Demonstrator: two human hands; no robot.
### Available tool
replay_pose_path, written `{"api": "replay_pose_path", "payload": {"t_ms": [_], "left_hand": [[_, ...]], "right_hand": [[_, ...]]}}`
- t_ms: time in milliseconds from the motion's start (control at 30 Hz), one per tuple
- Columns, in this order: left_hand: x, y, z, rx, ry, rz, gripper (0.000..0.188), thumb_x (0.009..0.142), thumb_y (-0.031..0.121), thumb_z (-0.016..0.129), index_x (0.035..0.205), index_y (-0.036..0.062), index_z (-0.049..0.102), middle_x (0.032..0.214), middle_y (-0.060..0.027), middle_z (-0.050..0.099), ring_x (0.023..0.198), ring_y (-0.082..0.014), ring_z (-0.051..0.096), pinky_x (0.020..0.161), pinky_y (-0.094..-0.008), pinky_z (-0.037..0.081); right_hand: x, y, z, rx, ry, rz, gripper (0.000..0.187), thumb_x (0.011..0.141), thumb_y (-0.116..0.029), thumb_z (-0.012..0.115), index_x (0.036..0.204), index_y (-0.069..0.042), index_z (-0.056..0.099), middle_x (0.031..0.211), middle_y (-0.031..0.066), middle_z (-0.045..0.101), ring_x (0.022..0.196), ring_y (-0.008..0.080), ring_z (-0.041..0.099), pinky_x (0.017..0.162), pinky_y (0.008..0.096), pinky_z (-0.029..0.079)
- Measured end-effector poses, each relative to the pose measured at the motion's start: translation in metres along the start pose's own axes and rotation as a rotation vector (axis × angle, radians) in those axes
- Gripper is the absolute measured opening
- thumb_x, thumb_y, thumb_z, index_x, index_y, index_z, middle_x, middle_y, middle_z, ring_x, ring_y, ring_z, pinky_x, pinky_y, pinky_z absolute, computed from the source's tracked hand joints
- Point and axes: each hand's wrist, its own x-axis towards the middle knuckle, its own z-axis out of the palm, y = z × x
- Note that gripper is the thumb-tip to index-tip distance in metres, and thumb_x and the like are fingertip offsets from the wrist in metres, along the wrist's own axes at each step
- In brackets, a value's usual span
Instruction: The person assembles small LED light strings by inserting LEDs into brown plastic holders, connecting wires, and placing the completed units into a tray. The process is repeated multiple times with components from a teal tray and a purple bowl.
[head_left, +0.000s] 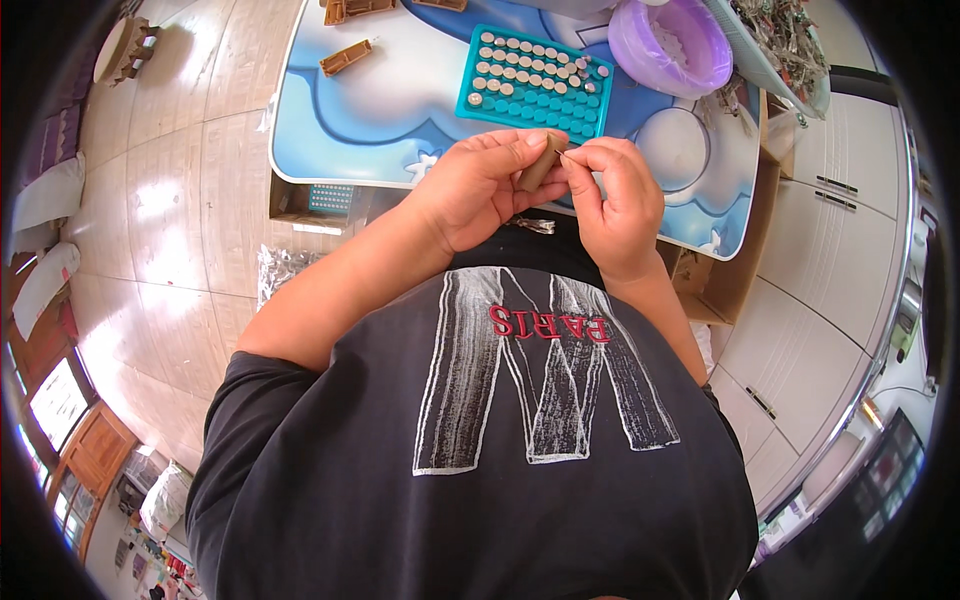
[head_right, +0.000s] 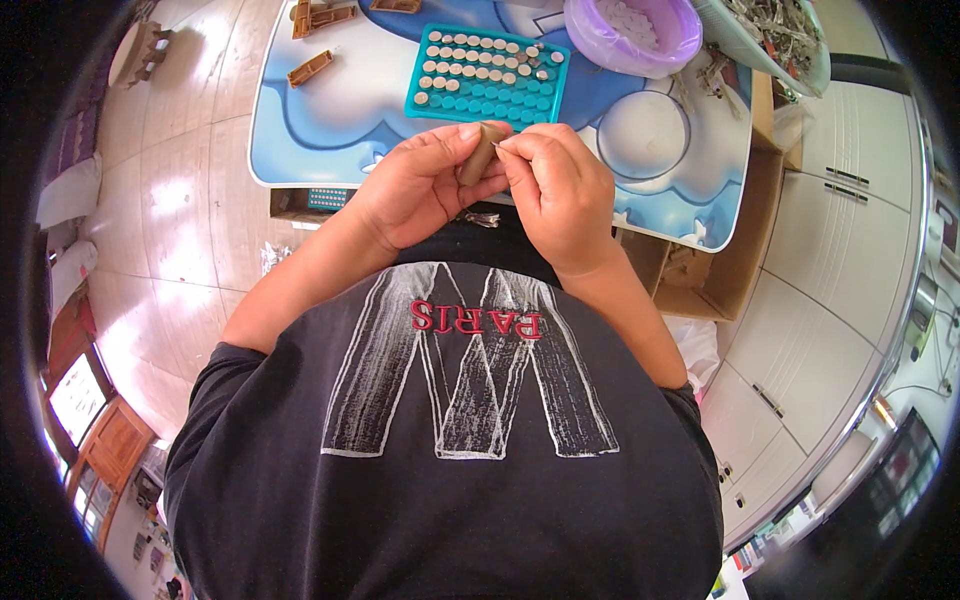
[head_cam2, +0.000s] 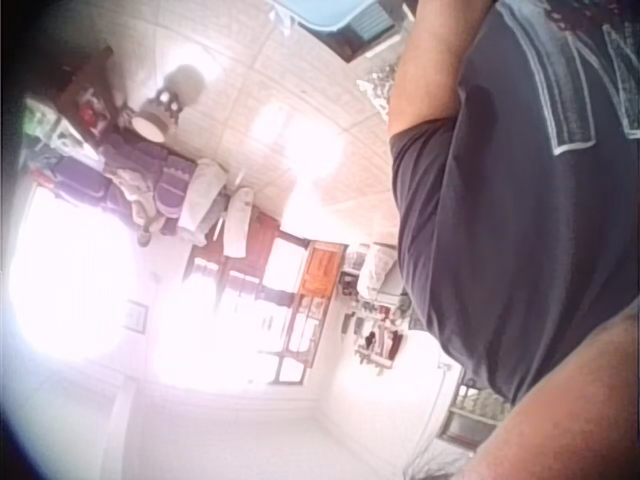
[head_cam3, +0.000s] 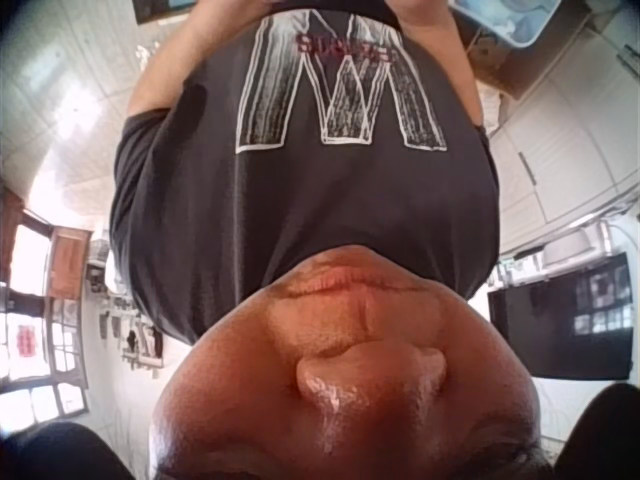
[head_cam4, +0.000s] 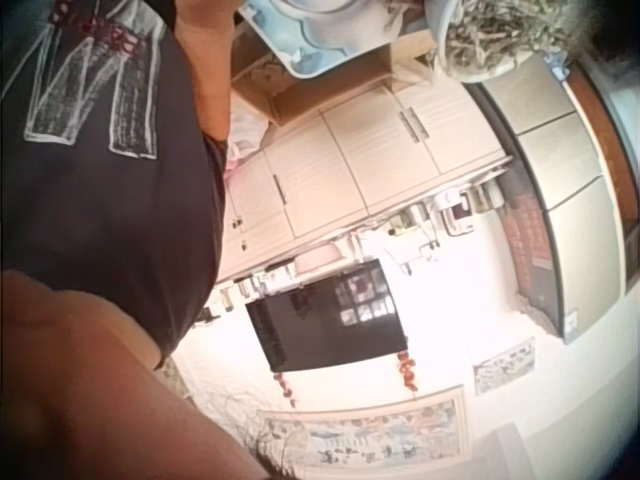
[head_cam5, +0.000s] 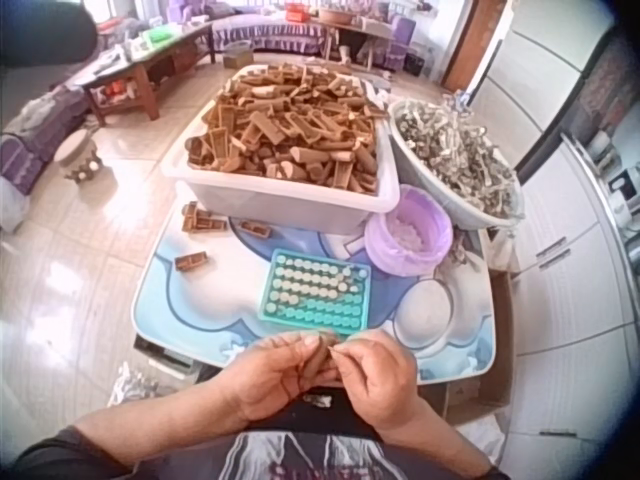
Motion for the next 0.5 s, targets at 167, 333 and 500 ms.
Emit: {"api": "replay_pose_path", "payload": {"t_ms": [167, 333, 500], "left_hand": [[0.001, 0.0, -0.001, 0.044, -0.002, 0.001, 0.035, 0.097, 0.023, 0.044, 0.116, -0.0055, 0.053, 0.084, -0.0033, 0.057, 0.094, -0.0135, 0.058, 0.094, -0.0313, 0.047], [0.0, 0.002, 0.0, 0.017, -0.018, -0.008, 0.035, 0.096, 0.021, 0.045, 0.118, -0.0051, 0.052, 0.086, -0.0027, 0.057, 0.09, -0.0135, 0.059, 0.091, -0.0307, 0.049], [-0.008, 0.015, 0.021, 0.162, -0.002, -0.087, 0.032, 0.094, 0.02, 0.052, 0.115, -0.0048, 0.052, 0.092, -0.0049, 0.06, 0.084, -0.0139, 0.061, 0.086, -0.0303, 0.051]], "right_hand": [[0.0, 0.003, 0.002, -0.011, -0.003, -0.029, 0.012, 0.076, -0.001, 0.067, 0.083, -0.002, 0.058, 0.078, 0.011, 0.06, 0.063, 0.0253, 0.059, 0.053, 0.0318, 0.046], [-0.001, 0.005, 0.0, 0.028, -0.027, -0.011, 0.013, 0.078, -0.004, 0.068, 0.087, -0.001, 0.061, 0.079, 0.0086, 0.06, 0.065, 0.0203, 0.059, 0.056, 0.0298, 0.046], [-0.005, 0.008, -0.012, 0.707, -0.165, 0.495, 0.021, 0.084, -0.01, 0.066, 0.101, 0.001, 0.062, 0.084, 0.0027, 0.057, 0.069, 0.0101, 0.054, 0.06, 0.0225, 0.043]]}}
